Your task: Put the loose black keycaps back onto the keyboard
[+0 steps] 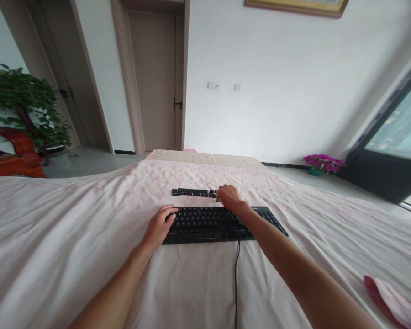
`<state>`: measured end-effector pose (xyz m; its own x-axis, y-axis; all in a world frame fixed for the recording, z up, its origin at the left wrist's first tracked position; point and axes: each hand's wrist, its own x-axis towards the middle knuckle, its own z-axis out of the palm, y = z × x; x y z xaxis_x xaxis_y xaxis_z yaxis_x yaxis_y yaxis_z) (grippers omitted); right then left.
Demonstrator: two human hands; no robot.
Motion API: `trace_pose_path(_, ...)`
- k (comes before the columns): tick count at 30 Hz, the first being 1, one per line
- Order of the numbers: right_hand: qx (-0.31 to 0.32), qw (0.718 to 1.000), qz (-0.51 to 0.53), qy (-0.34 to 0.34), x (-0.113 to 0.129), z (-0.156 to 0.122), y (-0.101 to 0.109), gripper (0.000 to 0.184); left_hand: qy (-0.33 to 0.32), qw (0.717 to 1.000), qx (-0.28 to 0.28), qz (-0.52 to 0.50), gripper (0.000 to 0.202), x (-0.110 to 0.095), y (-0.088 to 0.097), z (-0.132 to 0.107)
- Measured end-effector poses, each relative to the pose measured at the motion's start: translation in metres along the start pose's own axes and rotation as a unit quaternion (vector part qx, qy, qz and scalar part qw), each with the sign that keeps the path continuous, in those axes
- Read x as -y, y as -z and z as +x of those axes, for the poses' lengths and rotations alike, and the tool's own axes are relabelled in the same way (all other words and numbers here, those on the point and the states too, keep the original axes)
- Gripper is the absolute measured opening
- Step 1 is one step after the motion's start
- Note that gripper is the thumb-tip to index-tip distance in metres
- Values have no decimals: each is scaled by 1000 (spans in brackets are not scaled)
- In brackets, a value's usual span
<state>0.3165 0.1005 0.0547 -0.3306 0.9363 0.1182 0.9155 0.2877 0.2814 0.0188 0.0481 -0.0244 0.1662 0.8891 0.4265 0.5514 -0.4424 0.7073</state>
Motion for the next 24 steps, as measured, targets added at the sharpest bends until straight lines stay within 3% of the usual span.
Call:
trace_pose_path(6,38,997,55,-37,1,3,1,12,0,1000,0,-3,29,-1,0,0)
trace_pose_path(18,74,986,134,-65,11,-3,5,21,-2,1000,-2,3,29,-1,0,0)
trace_pose_path(24,62,980,172,-75,8,-4,3,21,-3,1000,-1,4,29,-1,1,0)
